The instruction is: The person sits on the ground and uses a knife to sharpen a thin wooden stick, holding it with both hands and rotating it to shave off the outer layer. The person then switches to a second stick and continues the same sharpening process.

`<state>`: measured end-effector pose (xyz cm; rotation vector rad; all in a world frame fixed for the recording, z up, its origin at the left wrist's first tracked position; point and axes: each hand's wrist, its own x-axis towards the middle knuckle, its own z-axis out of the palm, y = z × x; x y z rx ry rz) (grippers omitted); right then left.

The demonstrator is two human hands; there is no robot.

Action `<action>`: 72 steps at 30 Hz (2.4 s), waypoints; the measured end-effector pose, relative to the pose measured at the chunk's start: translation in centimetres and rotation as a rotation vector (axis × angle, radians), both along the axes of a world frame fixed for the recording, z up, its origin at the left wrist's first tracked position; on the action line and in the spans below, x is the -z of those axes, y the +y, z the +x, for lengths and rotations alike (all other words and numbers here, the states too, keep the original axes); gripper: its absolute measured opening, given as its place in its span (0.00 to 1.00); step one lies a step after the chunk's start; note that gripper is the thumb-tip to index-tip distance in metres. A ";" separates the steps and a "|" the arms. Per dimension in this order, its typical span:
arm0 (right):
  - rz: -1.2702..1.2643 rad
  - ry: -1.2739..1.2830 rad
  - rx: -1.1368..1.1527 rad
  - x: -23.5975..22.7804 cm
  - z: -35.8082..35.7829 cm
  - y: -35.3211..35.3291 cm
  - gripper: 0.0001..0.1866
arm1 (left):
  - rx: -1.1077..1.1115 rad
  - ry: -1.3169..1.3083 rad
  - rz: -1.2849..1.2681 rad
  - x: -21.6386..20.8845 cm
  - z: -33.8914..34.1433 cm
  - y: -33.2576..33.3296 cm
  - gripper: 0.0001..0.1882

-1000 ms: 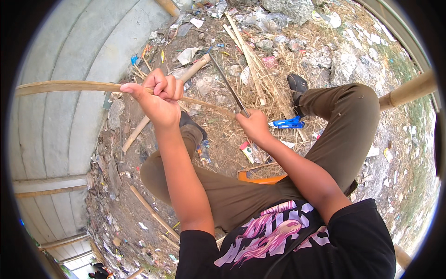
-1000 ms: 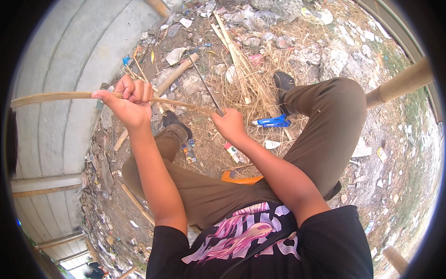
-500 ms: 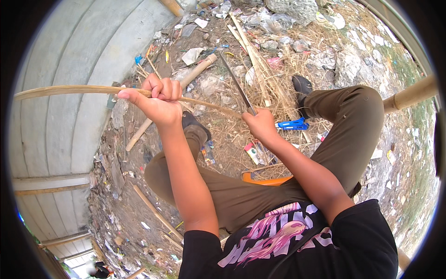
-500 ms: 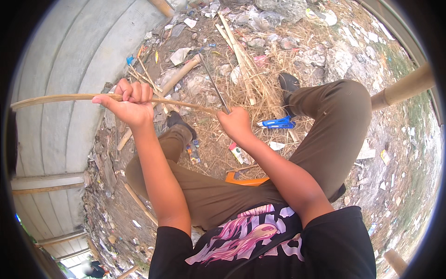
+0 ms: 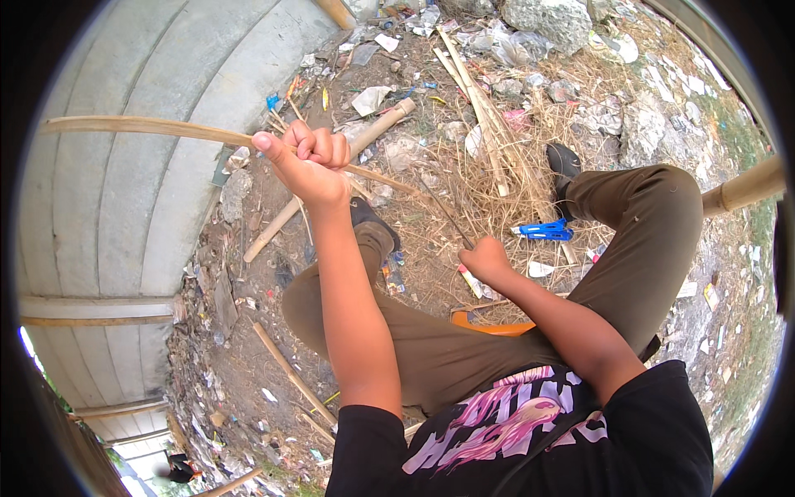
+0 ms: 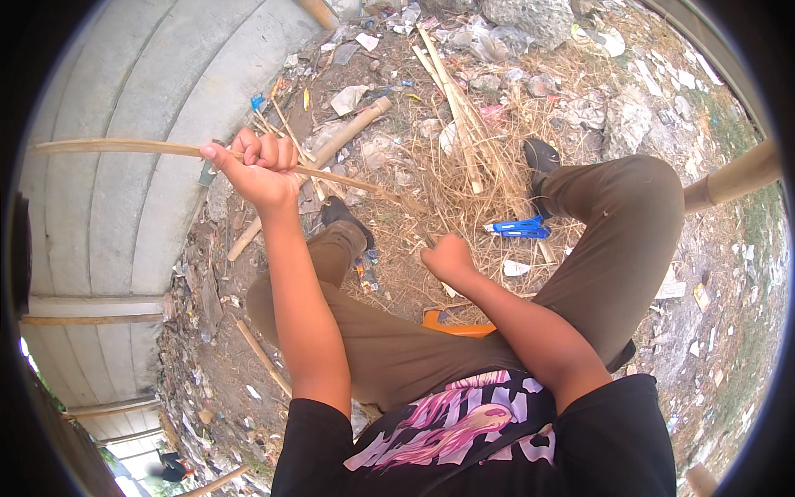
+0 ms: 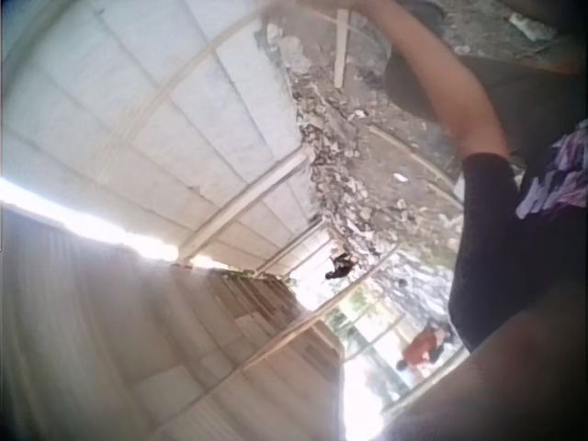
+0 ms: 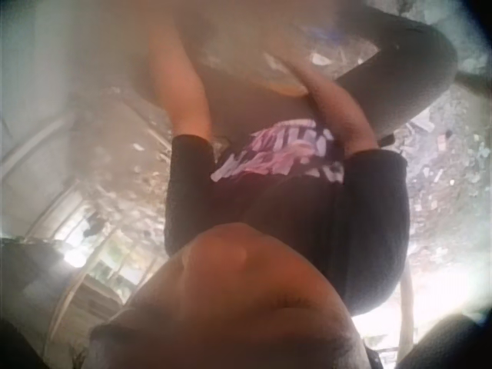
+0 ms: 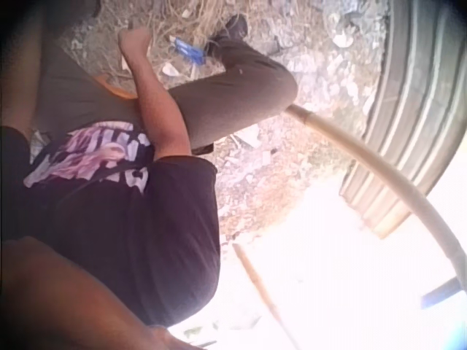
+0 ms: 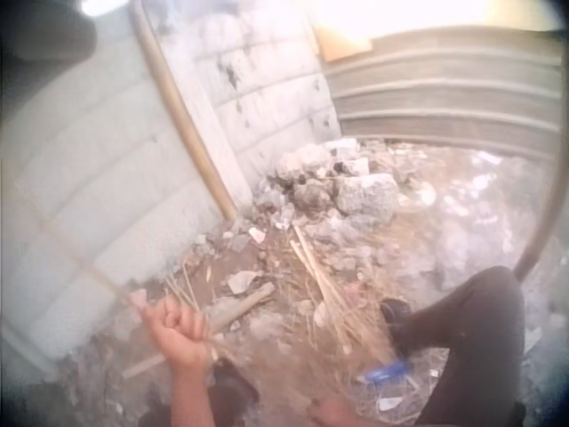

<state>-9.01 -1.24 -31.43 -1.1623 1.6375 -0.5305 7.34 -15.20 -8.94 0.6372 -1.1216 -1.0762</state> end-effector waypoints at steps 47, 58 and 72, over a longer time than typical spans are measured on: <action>0.013 0.087 0.082 -2.0 1.3 -0.8 0.17 | -0.357 0.009 0.003 0.4 1.1 -0.8 0.35; 0.026 -0.050 0.145 2.8 0.8 1.1 0.13 | -0.414 -0.067 0.010 0.4 0.6 -0.9 0.36; -0.353 -0.269 0.182 0.5 0.7 2.0 0.13 | -0.383 -0.035 0.023 0.1 0.8 -0.9 0.36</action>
